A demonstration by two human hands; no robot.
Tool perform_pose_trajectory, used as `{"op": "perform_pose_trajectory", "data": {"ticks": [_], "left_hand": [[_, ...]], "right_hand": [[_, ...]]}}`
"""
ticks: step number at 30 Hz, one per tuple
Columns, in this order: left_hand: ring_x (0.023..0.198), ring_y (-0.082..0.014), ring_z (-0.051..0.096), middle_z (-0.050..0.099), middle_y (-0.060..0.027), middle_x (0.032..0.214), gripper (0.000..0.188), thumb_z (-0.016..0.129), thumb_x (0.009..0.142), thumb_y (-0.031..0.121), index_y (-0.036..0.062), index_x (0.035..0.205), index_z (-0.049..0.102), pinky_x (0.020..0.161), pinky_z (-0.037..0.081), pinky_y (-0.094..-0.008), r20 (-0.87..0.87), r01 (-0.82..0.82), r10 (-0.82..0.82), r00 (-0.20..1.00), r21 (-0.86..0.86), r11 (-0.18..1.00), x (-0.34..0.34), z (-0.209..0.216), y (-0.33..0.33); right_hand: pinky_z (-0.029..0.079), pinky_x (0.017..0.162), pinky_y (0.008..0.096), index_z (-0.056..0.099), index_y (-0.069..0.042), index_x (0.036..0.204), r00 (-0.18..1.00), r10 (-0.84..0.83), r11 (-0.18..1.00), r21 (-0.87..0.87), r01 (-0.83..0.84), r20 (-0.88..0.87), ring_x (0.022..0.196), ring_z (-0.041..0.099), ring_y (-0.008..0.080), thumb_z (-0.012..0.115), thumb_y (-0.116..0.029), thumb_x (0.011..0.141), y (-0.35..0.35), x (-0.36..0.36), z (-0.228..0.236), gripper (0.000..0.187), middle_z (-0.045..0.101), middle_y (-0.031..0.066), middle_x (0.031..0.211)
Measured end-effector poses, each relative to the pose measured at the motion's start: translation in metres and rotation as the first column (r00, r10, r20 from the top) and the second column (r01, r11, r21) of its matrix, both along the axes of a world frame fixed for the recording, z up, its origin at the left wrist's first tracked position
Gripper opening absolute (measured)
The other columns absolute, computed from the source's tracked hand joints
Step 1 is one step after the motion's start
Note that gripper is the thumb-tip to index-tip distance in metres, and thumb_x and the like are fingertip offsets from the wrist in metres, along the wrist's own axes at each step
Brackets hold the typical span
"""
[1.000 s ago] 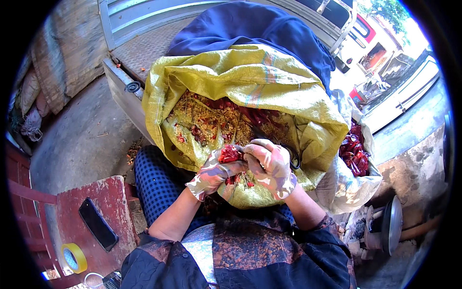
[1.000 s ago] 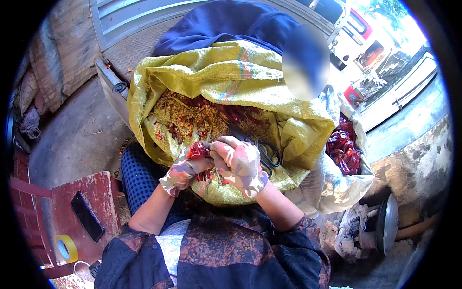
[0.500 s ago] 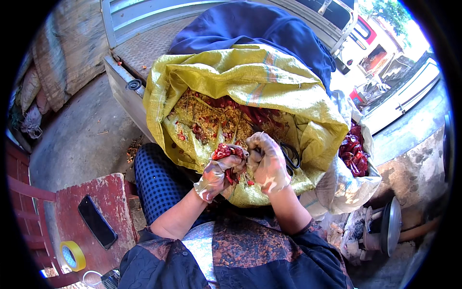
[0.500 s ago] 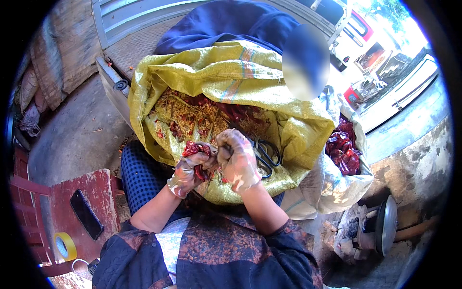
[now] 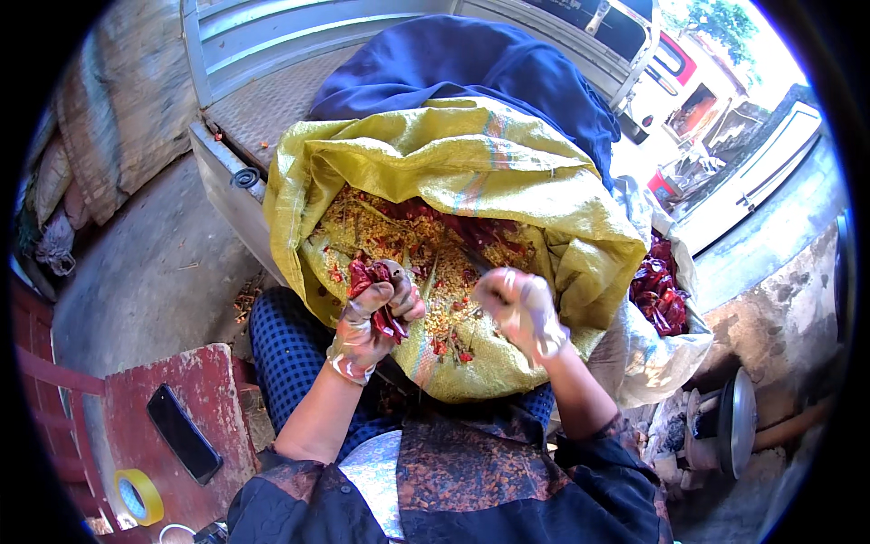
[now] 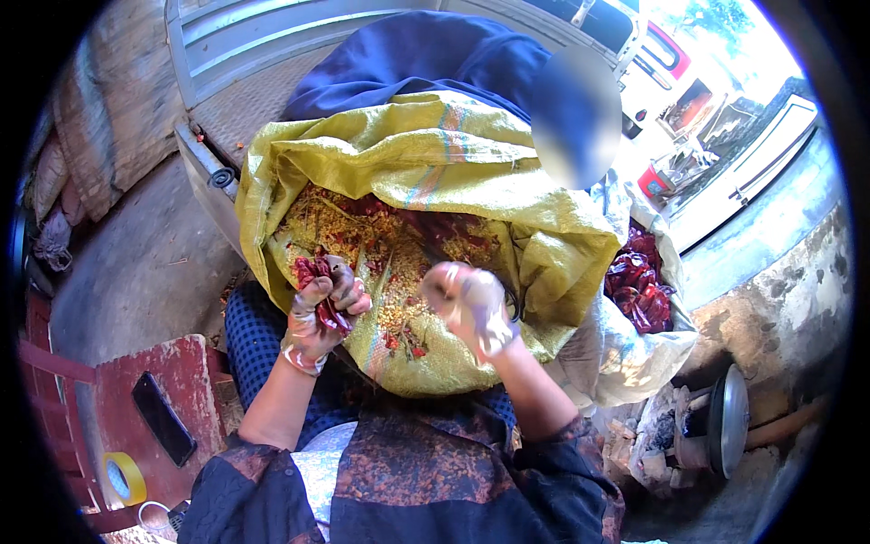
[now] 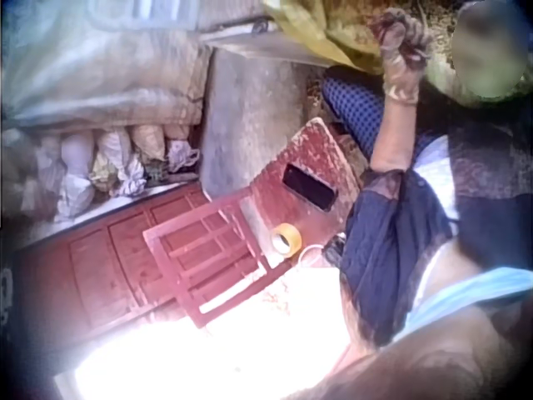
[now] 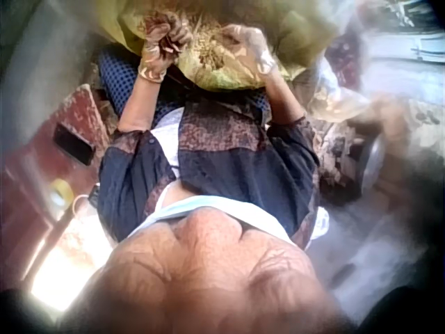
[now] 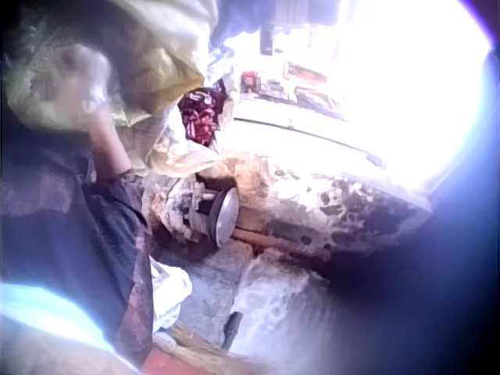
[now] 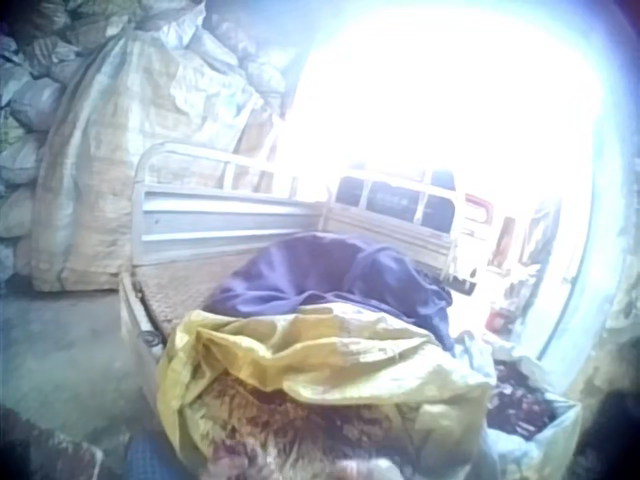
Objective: The person cuts the ends off dried red chili peppers with scissors and removes the seeds from the pods by hand while they are in a large yellow bag.
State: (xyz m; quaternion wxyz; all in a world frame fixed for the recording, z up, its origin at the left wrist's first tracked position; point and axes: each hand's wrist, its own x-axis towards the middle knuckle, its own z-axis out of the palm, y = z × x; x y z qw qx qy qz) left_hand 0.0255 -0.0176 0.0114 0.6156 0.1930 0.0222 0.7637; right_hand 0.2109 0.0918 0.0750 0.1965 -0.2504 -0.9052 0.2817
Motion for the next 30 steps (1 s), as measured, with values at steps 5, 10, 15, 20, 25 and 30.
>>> {"op": "perform_pose_trajectory", "data": {"ticks": [5,10,15,20,25,30], "left_hand": [[0.059,-0.0102,0.033,0.039,0.0016,0.067,0.016,0.065,0.078,0.013,0.0083,0.083,0.05,0.059,0.032,-0.0269,-0.049,0.061,-0.067,0.997,-0.117,0.991,0.011,-0.01,0.003],[0.062,-0.0117,0.038,0.044,-0.0002,0.072,0.013,0.061,0.079,0.01,0.0071,0.087,0.052,0.061,0.036,-0.0271,-0.033,0.073,-0.076,0.997,-0.074,0.995,0.005,-0.016,0.002],[0.075,-0.016,0.053,0.056,-0.0059,0.086,0.016,0.059,0.078,0.009,0.0058,0.094,0.056,0.069,0.046,-0.0288,-0.068,0.04,-0.053,0.996,-0.174,0.984,0.003,-0.018,-0.001],[0.1,-0.0237,0.058,0.059,-0.0129,0.11,0.034,0.06,0.074,0.01,0.0008,0.108,0.056,0.083,0.05,-0.0338,-0.224,-0.035,-0.02,0.974,-0.241,0.97,0.005,-0.015,-0.002],[0.115,-0.029,0.052,0.052,-0.0187,0.124,0.037,0.06,0.07,-0.002,-0.0018,0.107,0.058,0.1,0.04,-0.0399,-0.506,-0.186,0.069,0.86,-0.184,0.965,0.02,0.017,0.001],[0.109,-0.0221,0.052,0.053,-0.0166,0.121,0.018,0.067,0.069,-0.006,0.0041,0.077,0.054,0.091,0.045,-0.0332,-0.783,-0.29,0.222,0.581,0.057,0.955,0.021,0.0,0.003]], "right_hand": [[0.049,0.082,0.0309,0.059,-0.009,0.112,0.926,-0.348,0.902,0.321,0.288,0.148,0.097,0.057,0.0273,0.058,-0.01,0.081,0.067,-0.02,-0.03,0.031,0.057,0.0135,0.112],[0.046,0.087,0.0385,0.06,-0.01,0.111,0.844,-0.387,0.845,0.509,0.165,0.37,0.101,0.057,0.0326,0.061,-0.025,0.079,0.082,-0.033,-0.022,0.036,0.056,0.0158,0.115],[0.048,0.074,0.0312,0.06,-0.004,0.096,0.972,-0.224,0.964,0.162,0.21,0.074,0.077,0.059,0.0251,0.063,-0.017,0.075,0.093,0.004,-0.015,0.025,0.062,0.0137,0.088],[0.045,0.063,0.0335,0.058,-0.004,0.09,0.906,-0.187,0.968,0.226,0.105,0.38,0.063,0.054,0.0255,0.06,-0.018,0.075,0.04,0.017,0.049,0.021,0.055,0.013,0.069],[0.047,0.07,0.0341,0.06,-0.001,0.101,0.932,0.047,0.989,-0.15,0.008,0.36,0.078,0.063,0.0255,0.063,-0.019,0.075,0.013,0.01,0.043,0.032,0.063,0.0176,0.084],[0.045,0.063,0.0256,0.06,0.001,0.092,0.959,0.014,0.788,-0.594,0.165,0.284,0.065,0.057,0.0123,0.058,-0.021,0.082,-0.019,-0.013,0.051,0.025,0.06,0.0061,0.072]]}}
